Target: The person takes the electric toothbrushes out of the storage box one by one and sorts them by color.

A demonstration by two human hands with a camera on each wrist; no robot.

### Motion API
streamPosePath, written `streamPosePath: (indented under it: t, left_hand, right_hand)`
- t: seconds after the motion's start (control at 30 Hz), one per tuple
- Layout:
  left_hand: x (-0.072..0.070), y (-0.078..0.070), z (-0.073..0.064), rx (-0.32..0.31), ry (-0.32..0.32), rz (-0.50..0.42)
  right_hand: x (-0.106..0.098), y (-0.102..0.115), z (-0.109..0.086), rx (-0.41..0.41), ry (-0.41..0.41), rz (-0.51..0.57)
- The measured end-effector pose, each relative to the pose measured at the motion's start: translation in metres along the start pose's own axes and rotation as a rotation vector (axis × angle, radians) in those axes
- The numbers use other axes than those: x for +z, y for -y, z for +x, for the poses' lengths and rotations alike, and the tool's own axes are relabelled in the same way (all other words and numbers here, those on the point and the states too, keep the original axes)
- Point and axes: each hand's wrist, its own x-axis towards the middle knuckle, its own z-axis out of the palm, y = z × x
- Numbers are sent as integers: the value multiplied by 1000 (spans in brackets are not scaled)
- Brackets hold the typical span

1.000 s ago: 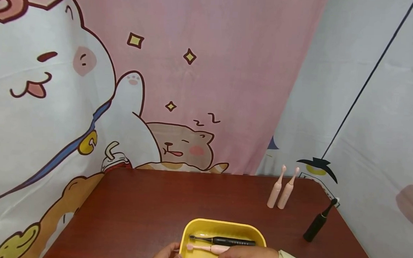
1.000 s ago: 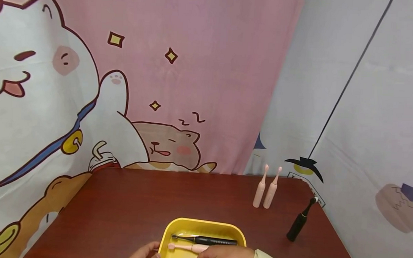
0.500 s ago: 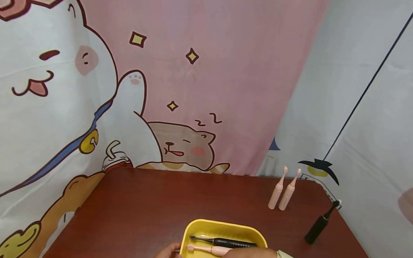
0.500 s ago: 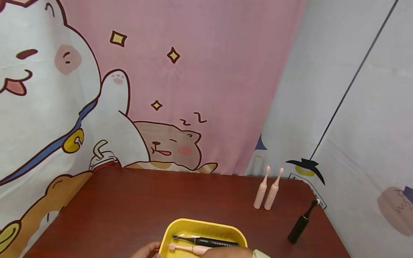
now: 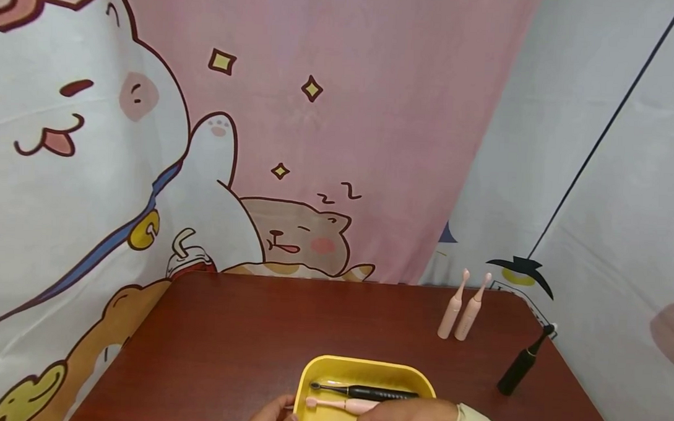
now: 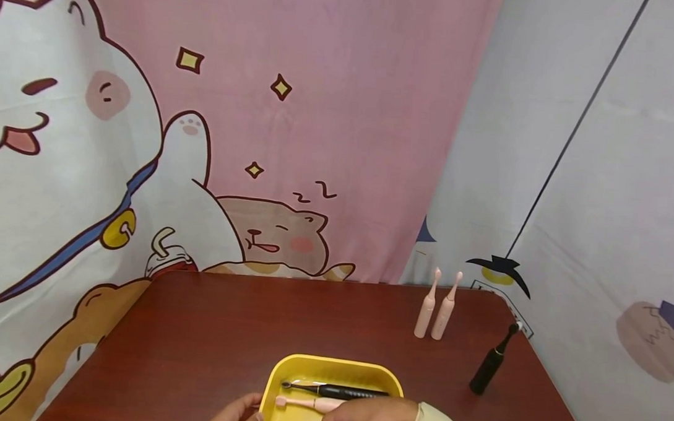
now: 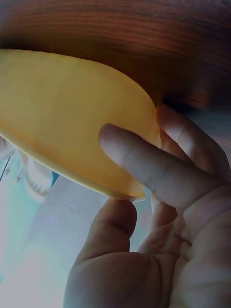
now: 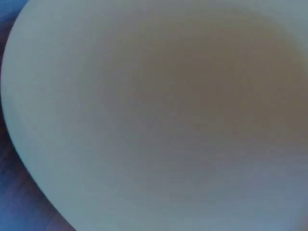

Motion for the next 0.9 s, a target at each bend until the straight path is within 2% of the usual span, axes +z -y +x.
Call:
streamPosePath:
  t: [0.1,0.3,0.4,0.5,0.63,0.77,0.9]
  left_hand:
    - [-1,-1,1,-4,3,0]
    - [-1,-3,2,-2,-7,17]
    - [1,-2,2,14,-14,24]
    - [1,-2,2,-12,-27,20]
    - [2,0,2,-28,-41,11]
    - [2,2,2,-3,-40,10]
    - [2,2,2,-8,-37,7]
  right_hand:
    - [-2,5,-5,7,-10,0]
    - [-8,17,-17,-21,-87,-90]
    - [-9,22,-24,-24,-117,-85]
    - [-10,27,-31,-22,-155,-74]
    - [-15,33,-42,-57,-230,-70]
    - [-22,38,-51,-110,-304,-61]
    - [-30,43,-61,-115,-409,-27]
